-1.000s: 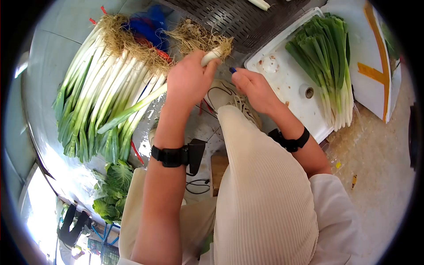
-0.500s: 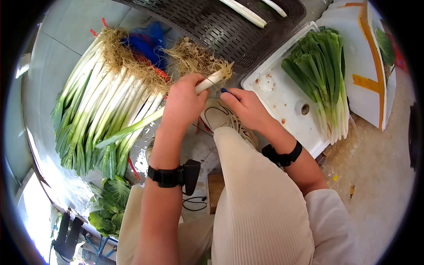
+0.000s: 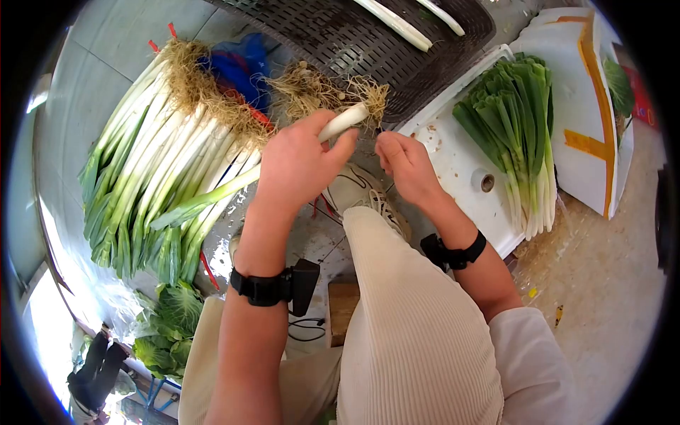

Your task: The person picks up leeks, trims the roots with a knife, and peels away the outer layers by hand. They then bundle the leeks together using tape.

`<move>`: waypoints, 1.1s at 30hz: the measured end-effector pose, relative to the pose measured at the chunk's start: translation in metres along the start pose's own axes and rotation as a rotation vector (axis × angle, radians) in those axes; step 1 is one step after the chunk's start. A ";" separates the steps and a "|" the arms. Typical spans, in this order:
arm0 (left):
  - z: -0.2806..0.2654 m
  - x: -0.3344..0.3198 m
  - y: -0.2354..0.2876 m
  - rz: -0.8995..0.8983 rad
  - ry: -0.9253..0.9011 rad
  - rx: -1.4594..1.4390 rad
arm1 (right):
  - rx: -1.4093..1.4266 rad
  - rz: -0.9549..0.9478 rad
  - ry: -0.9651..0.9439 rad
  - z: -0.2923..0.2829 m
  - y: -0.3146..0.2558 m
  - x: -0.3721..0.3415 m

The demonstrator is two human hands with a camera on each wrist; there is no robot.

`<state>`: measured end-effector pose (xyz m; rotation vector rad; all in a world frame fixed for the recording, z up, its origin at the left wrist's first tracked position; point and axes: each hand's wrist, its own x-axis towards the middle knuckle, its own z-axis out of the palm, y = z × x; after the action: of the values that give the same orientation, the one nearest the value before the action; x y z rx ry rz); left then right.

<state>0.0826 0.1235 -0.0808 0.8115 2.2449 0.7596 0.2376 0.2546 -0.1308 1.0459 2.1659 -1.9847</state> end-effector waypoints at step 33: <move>-0.001 -0.001 0.014 -0.089 0.060 -0.019 | 0.468 0.153 -0.208 0.000 -0.021 -0.007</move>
<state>0.0871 0.1308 -0.0701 0.6828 2.3067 0.7709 0.2330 0.2516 -0.1091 0.9519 1.5079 -2.4560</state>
